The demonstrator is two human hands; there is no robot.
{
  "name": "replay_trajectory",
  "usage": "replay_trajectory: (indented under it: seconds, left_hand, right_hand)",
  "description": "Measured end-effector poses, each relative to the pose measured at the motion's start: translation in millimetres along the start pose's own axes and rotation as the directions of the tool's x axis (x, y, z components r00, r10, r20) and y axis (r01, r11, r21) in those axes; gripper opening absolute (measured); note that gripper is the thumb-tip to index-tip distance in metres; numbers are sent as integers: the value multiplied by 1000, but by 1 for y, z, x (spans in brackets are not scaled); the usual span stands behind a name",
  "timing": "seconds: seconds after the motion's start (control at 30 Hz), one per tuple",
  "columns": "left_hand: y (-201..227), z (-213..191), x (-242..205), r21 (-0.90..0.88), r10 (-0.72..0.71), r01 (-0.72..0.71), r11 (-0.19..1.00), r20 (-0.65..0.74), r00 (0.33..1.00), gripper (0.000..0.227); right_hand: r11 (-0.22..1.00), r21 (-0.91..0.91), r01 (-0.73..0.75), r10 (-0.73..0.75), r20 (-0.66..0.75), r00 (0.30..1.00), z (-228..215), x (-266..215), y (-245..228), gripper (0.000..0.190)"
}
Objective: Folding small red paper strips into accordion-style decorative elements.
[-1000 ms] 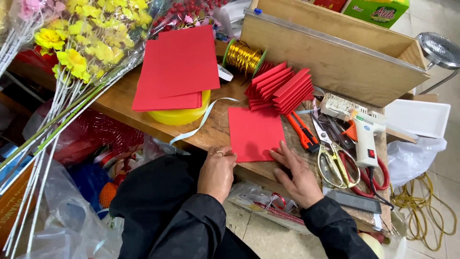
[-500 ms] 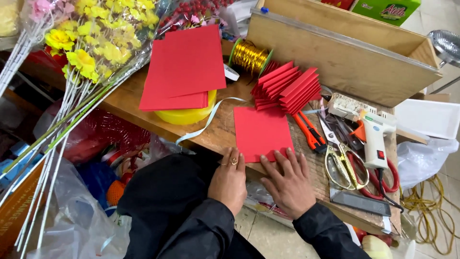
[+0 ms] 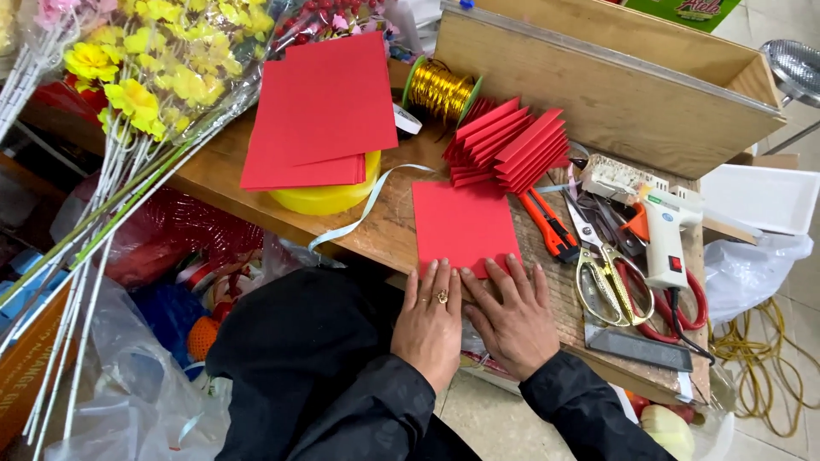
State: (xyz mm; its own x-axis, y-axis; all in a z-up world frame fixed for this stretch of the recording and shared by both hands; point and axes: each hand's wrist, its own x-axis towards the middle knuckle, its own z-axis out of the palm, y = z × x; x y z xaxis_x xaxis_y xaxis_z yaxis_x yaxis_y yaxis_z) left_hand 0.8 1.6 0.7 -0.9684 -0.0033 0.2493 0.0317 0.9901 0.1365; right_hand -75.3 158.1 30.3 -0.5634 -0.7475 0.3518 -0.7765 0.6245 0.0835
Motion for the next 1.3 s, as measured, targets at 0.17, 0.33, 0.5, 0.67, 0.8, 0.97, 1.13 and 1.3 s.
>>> replay_trajectory:
  seconds: [0.17, 0.33, 0.5, 0.67, 0.8, 0.97, 1.13, 1.3]
  left_hand:
    - [2, -7, 0, 17, -21, 22, 1000, -14, 1000, 74]
    - [5, -8, -1, 27, -42, 42, 999, -10, 999, 80]
    - [4, -9, 2, 58, -54, 53, 997, 8, 999, 77]
    - [6, -11, -2, 37, -48, 46, 998, 39, 998, 73]
    - [5, -12, -2, 55, -35, 32, 998, 52, 998, 79]
    - [5, -14, -1, 80, -52, 45, 996, 79, 996, 80]
    - [7, -7, -3, 65, -46, 42, 997, 51, 998, 90]
    - [8, -5, 0, 80, -52, 48, 996, 47, 998, 85]
  right_hand:
    - [998, -42, -37, 33, -97, 995, 0, 1, -9, 56]
    - [995, -52, -82, 77, -95, 992, -2, 3, -15, 49]
    - [984, -78, -158, 151, -89, 985, 0, 2, -8, 45]
    - [977, -78, -200, 194, -72, 978, 2, -12, 14, 53]
    - [949, -140, -281, 264, -127, 956, -2, -25, 24, 47]
    - [916, -133, -378, 359, -143, 922, -9, -22, 20, 44]
    - [927, -126, -354, 338, -133, 932, -9, -23, 24, 44]
    - [938, -77, -339, 328, -124, 936, -4, -21, 24, 47]
